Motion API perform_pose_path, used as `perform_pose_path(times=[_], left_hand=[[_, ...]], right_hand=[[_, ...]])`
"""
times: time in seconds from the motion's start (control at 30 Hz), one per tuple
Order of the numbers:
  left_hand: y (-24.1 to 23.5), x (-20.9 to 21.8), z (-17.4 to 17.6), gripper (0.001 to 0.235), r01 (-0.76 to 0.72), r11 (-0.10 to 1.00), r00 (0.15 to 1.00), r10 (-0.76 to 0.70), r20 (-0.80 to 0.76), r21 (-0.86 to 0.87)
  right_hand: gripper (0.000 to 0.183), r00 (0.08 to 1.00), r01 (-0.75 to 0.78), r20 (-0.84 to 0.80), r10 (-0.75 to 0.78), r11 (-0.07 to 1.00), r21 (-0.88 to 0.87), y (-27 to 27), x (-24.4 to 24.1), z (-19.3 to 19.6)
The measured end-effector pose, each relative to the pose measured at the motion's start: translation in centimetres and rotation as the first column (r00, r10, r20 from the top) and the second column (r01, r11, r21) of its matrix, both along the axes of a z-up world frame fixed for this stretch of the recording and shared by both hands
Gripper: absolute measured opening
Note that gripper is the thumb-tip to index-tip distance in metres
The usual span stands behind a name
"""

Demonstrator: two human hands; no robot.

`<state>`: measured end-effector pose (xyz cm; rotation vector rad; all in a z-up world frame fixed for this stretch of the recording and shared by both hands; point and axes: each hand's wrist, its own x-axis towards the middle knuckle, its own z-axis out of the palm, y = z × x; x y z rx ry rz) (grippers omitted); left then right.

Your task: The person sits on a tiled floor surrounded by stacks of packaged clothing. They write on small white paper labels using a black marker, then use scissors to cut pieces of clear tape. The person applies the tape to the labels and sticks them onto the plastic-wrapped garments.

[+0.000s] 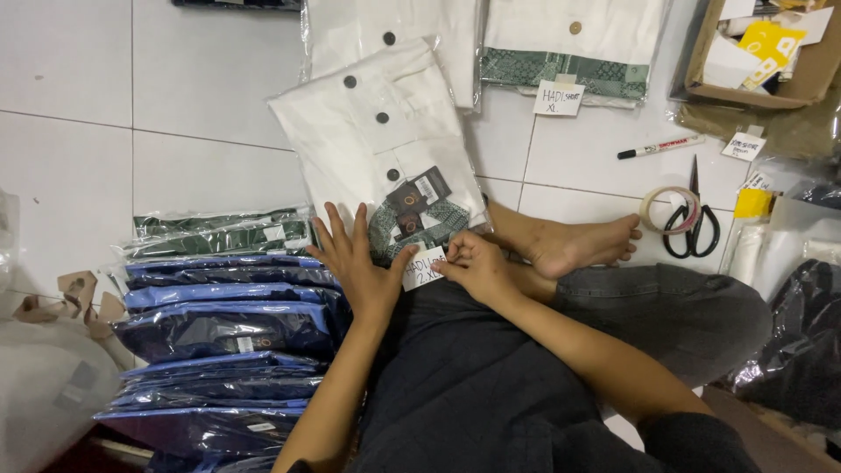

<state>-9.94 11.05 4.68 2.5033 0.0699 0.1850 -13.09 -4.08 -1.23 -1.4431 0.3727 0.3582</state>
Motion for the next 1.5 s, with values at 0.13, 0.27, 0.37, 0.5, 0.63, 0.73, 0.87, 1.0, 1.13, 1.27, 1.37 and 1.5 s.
perform_pose_path(times=[0.13,0.27,0.37,0.5,0.63,0.73,0.87,1.0,1.13,1.27,1.37,1.5], left_hand=[[-0.1,0.1,0.3,0.087,-0.018,1.0,0.999,0.018,-0.035,0.003],[0.2,0.1,0.3,0.085,-0.037,0.999,0.997,0.038,-0.07,0.019],[0.4,0.4,0.6,0.086,-0.063,0.998,0.994,0.065,-0.089,0.024],[1.3,0.5,-0.1,0.084,-0.138,0.99,0.986,0.133,-0.103,-0.043],[3.0,1.1,-1.3,0.081,-0.177,0.971,0.98,0.159,-0.117,-0.163],[4.4,2.8,-1.4,0.078,-0.306,0.897,0.934,0.218,-0.282,-0.319],[6.7,5.6,-2.1,0.086,-0.486,0.805,0.744,0.178,-0.644,-0.339],[7.5,7.0,1.3,0.073,-0.553,0.663,0.732,0.098,-0.674,-0.504],[8.6,7.8,1.8,0.048,-0.444,0.551,0.845,-0.005,-0.535,-0.707],[7.1,9.5,5.7,0.051,-0.341,0.551,0.919,0.024,-0.394,-0.762],[6.4,11.7,8.2,0.052,-0.213,0.59,0.967,0.01,-0.256,-0.779],[5.9,16.4,9.1,0.052,-0.014,0.583,0.999,-0.022,-0.033,-0.812]], right_hand=[[0.039,0.868,-0.07,0.375,0.325,0.828,-0.556,-0.7,0.7,4.1],[0.03,0.577,0.09,0.533,0.619,0.6,-0.795,-0.8,1.5,5.0],[0.025,0.615,0.087,0.533,0.582,0.621,-0.779,-1.3,1.4,4.6],[0.016,0.793,0.142,0.528,0.304,0.75,-0.645,-2.2,0.6,1.8],[0.015,0.811,0.355,0.58,0.07,0.729,-0.585,-2.5,2.9,1.4],[0.029,0.882,0.281,0.469,0.038,0.756,-0.591,-2.6,5.1,0.0],[0.059,0.997,-0.065,-0.005,0.072,0.868,-0.492,-3.4,8.0,-2.4],[0.054,0.98,-0.119,-0.189,0.057,0.933,-0.339,-4.0,9.3,-2.1],[0.029,0.988,0.153,0.05,-0.148,0.983,-0.105,-4.3,9.1,-1.9],[0.017,0.949,0.228,0.176,-0.263,0.953,0.2,-4.2,9.3,3.6],[0.017,0.884,0.233,0.354,-0.305,0.944,0.232,-4.9,11.1,6.0],[0.017,0.797,0.253,0.499,-0.34,0.938,0.235,-5.7,14.6,8.2]])
